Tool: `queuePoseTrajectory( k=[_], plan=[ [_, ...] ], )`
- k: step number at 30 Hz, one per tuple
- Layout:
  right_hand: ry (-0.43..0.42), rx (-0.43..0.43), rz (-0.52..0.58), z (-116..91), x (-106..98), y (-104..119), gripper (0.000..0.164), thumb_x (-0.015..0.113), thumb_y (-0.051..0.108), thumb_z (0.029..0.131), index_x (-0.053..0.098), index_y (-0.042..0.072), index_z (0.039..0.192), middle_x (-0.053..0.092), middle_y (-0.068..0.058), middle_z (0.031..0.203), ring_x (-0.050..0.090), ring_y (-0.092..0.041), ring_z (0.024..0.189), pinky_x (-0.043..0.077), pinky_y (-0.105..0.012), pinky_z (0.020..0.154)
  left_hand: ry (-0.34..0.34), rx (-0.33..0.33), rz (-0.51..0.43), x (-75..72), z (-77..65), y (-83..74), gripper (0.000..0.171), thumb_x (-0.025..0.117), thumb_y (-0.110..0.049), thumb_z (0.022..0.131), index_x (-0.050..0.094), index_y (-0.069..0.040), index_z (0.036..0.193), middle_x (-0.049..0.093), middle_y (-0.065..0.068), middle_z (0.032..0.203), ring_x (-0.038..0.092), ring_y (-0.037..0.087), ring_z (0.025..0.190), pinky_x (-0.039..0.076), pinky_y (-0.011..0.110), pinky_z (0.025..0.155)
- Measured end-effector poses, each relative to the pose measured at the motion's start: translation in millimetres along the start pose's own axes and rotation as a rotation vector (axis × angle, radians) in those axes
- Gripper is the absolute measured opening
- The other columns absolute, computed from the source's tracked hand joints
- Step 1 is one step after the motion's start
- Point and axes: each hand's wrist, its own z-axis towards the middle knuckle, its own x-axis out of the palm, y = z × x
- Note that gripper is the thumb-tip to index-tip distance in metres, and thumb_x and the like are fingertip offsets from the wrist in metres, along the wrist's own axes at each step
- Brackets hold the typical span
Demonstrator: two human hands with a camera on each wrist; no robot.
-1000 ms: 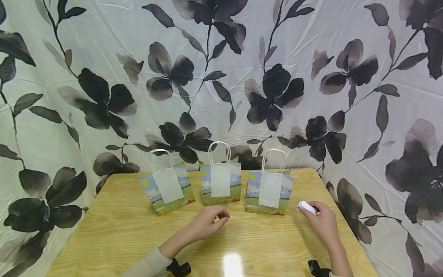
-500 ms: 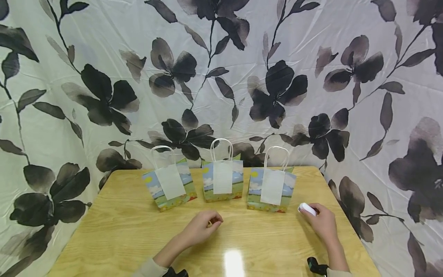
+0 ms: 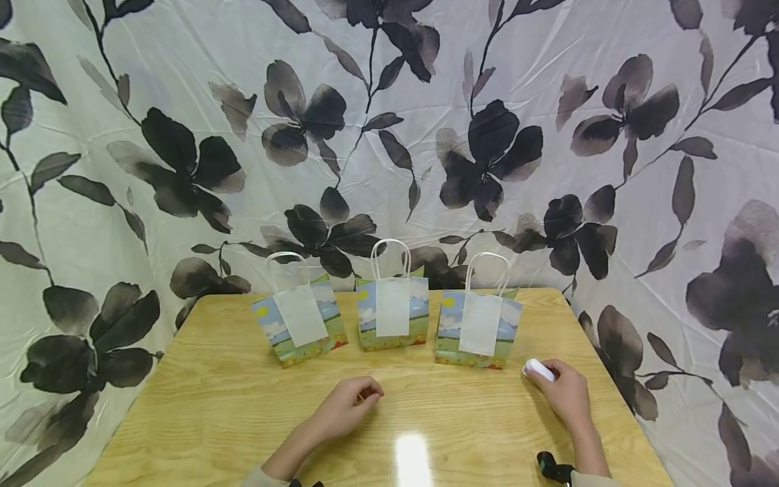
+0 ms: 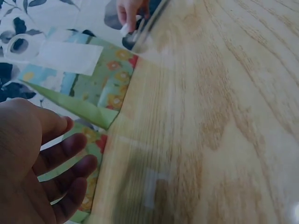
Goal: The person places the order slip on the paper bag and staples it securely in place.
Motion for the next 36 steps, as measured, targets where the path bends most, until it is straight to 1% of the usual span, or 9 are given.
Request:
queuePoseTrajectory(
  k=[5,12,18,24,31,36],
  plan=[
    [0.025,0.016,0.002,-1.4,2.0,0.0,0.052,0.076,0.042,0.084,0.068,-0.004,0.107,0.068,-0.02,0.098,0.063,-0.031,0.084,0.049,-0.039,0.067,-0.013,-0.002,-0.019,-0.9,-5.0,1.3,0.017,0.055,-0.02,0.101,0.069,-0.01,0.103,0.068,-0.002,0.093,0.059,0.002,0.082,0.051,0.025,0.073],
    [0.037,0.044,0.01,-3.3,5.8,-2.9,0.054,0.077,0.041,0.083,0.067,-0.006,0.108,0.068,-0.022,0.098,0.063,-0.034,0.086,0.049,-0.043,0.07,-0.022,-0.03,-0.064,0.4,-10.2,6.2,0.016,0.056,-0.019,0.101,0.07,-0.011,0.102,0.068,-0.002,0.093,0.059,0.004,0.081,0.051,0.025,0.072],
    [0.016,0.032,0.009,-2.7,11.7,-2.9,0.049,0.079,0.036,0.082,0.068,-0.005,0.105,0.068,-0.021,0.097,0.063,-0.033,0.085,0.049,-0.04,0.069,-0.028,-0.035,-0.088,0.2,-13.7,10.3,0.016,0.056,-0.019,0.101,0.07,-0.012,0.102,0.068,-0.002,0.093,0.06,0.005,0.081,0.051,0.026,0.071],
    [0.02,0.014,0.008,-0.2,15.9,-1.2,0.048,0.08,0.036,0.081,0.069,-0.005,0.104,0.068,-0.022,0.098,0.063,-0.032,0.084,0.049,-0.041,0.068,-0.032,-0.046,-0.094,0.2,-17.8,12.6,0.015,0.056,-0.019,0.101,0.069,-0.012,0.103,0.068,-0.001,0.094,0.06,0.005,0.082,0.051,0.026,0.072],
    [0.036,0.015,0.002,2.7,21.7,2.4,0.048,0.08,0.035,0.081,0.069,-0.006,0.104,0.068,-0.021,0.095,0.063,-0.031,0.081,0.049,-0.04,0.066,-0.048,-0.074,-0.082,-1.0,-22.5,16.9,0.014,0.057,-0.019,0.1,0.069,-0.013,0.103,0.067,-0.003,0.095,0.06,0.005,0.083,0.051,0.027,0.073],
    [0.043,0.006,0.004,3.3,24.1,8.2,0.045,0.082,0.034,0.08,0.07,-0.004,0.101,0.069,-0.017,0.09,0.063,-0.028,0.078,0.048,-0.039,0.065,-0.05,-0.104,-0.088,-3.6,-24.7,22.0,0.015,0.056,-0.021,0.101,0.069,-0.014,0.105,0.067,-0.004,0.095,0.06,0.006,0.083,0.05,0.027,0.072]
  ],
)
